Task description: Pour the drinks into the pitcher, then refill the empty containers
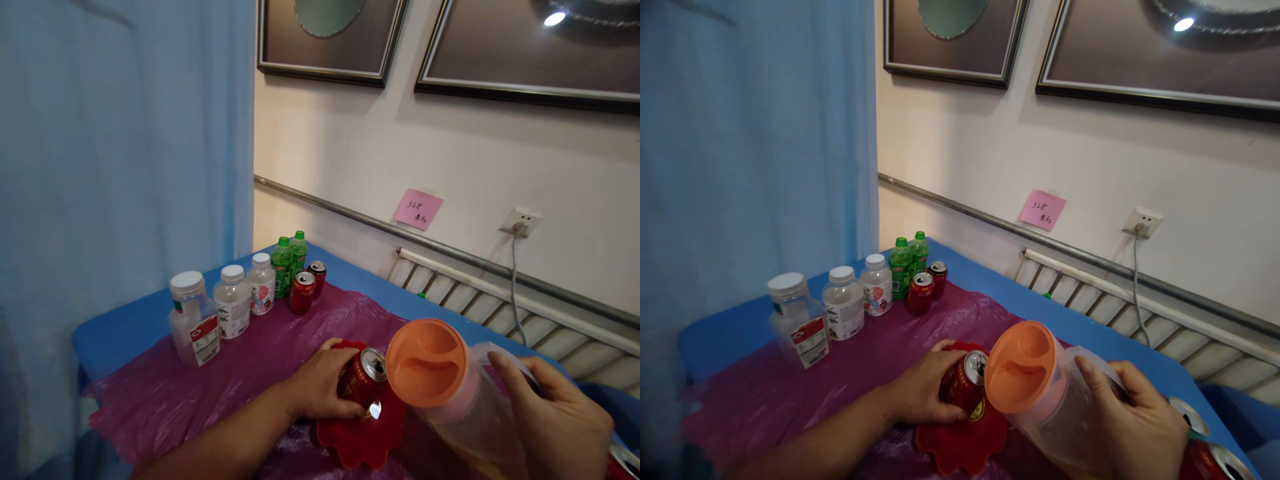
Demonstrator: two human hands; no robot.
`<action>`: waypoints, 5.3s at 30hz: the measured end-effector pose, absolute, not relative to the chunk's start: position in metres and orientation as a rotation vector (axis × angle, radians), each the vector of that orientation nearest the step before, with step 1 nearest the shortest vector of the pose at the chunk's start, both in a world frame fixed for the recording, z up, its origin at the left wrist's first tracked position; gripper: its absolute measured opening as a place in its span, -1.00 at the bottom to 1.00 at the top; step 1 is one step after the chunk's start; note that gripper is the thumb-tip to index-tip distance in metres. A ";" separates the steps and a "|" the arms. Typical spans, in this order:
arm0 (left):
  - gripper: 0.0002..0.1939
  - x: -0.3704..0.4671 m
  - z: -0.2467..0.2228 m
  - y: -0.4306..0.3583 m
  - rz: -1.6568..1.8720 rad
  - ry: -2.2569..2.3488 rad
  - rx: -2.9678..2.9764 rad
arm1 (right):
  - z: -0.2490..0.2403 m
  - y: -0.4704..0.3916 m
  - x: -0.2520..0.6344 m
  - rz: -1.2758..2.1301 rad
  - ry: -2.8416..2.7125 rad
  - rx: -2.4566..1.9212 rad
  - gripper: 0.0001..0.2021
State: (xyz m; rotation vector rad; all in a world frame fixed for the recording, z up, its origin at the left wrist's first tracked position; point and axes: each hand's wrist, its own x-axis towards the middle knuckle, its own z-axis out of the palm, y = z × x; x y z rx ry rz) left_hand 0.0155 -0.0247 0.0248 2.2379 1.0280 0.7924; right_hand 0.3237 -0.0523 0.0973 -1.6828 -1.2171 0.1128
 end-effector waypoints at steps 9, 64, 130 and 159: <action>-0.23 0.015 0.025 -0.026 0.782 1.032 2.236 | 0.094 -0.053 0.327 0.075 -1.253 -1.662 -0.53; -0.30 0.016 0.029 -0.026 0.765 1.013 2.236 | 0.104 -0.058 0.319 0.084 -1.256 -1.654 -0.56; -0.29 0.016 0.029 -0.026 0.780 0.992 2.213 | 0.094 -0.056 0.330 -0.013 -1.287 -1.641 -0.53; -0.32 0.016 0.033 -0.026 0.756 0.980 2.249 | 0.103 -0.060 0.321 -0.009 -1.264 -1.586 -0.50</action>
